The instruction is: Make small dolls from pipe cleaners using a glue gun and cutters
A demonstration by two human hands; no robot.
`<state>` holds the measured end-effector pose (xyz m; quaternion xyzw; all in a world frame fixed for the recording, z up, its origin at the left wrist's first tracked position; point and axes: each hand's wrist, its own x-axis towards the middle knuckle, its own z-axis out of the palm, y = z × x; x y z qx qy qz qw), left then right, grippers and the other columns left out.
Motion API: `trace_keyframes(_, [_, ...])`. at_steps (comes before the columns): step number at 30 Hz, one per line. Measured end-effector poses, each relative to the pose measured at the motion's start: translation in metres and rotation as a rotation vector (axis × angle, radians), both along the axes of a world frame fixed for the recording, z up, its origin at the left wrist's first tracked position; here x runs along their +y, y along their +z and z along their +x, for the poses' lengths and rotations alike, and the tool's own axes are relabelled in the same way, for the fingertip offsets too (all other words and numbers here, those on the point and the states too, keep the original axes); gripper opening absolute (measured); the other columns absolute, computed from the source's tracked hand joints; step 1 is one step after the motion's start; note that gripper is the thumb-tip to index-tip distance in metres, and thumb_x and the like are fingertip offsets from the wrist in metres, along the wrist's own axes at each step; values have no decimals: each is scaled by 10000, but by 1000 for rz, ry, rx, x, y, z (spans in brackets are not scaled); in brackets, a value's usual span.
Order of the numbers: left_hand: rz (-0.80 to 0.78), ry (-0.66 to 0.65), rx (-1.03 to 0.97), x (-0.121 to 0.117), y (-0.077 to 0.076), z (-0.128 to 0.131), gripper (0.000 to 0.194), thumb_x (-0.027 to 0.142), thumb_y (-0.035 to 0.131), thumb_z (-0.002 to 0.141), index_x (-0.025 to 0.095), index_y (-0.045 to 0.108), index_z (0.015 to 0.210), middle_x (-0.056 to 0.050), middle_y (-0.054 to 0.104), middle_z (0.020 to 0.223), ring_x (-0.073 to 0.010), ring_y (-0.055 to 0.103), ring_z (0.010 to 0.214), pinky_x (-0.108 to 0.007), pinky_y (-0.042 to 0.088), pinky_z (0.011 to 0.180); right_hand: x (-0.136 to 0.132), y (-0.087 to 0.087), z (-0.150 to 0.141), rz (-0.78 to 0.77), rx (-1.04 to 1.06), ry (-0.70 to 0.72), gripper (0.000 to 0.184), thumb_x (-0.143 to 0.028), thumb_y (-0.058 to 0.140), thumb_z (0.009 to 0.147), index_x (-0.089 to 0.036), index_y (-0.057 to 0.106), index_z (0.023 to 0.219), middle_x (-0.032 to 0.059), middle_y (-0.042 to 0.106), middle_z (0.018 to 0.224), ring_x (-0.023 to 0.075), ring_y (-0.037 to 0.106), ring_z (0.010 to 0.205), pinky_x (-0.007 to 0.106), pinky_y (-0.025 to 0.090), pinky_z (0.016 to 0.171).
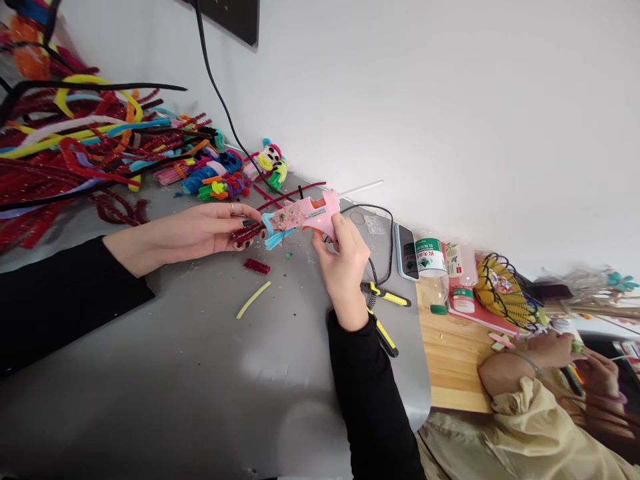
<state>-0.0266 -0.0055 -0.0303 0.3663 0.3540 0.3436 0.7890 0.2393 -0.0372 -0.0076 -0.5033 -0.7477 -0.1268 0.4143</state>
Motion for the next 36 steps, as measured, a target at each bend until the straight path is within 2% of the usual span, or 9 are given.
trace_keyframes(9, [-52, 19, 10, -3, 7, 2, 109, 94, 742, 882, 177, 773, 945, -58, 734, 887, -148, 686, 780, -292, 637, 772, 0, 2, 0, 22, 39, 51, 155, -138, 641, 873, -235, 542, 802, -62, 443, 672, 114, 366, 570, 253, 402, 561])
trace_keyframes(20, [-29, 23, 20, -3, 7, 2, 119, 101, 761, 872, 166, 779, 970, -54, 721, 873, -135, 663, 748, -268, 613, 742, 0, 3, 3, 36, 28, 53, 152, -127, 640, 884, -231, 554, 816, -63, 432, 674, 115, 368, 575, 253, 388, 563])
trace_keyframes(32, [-55, 50, 21, -5, 9, 3, 133, 73, 710, 908, 160, 783, 976, -59, 729, 868, -130, 667, 742, -256, 613, 730, -1, 3, 2, -8, 29, 16, 152, -166, 623, 903, -243, 531, 810, -59, 426, 674, 123, 359, 579, 267, 394, 575])
trace_keyframes(36, [-70, 38, 12, -4, 10, 3, 134, 62, 727, 889, 165, 781, 956, -54, 730, 869, -139, 676, 758, -265, 619, 735, 0, 3, 4, -36, 8, -85, 104, -214, 614, 922, -239, 562, 836, -41, 459, 680, 147, 427, 609, 294, 437, 628])
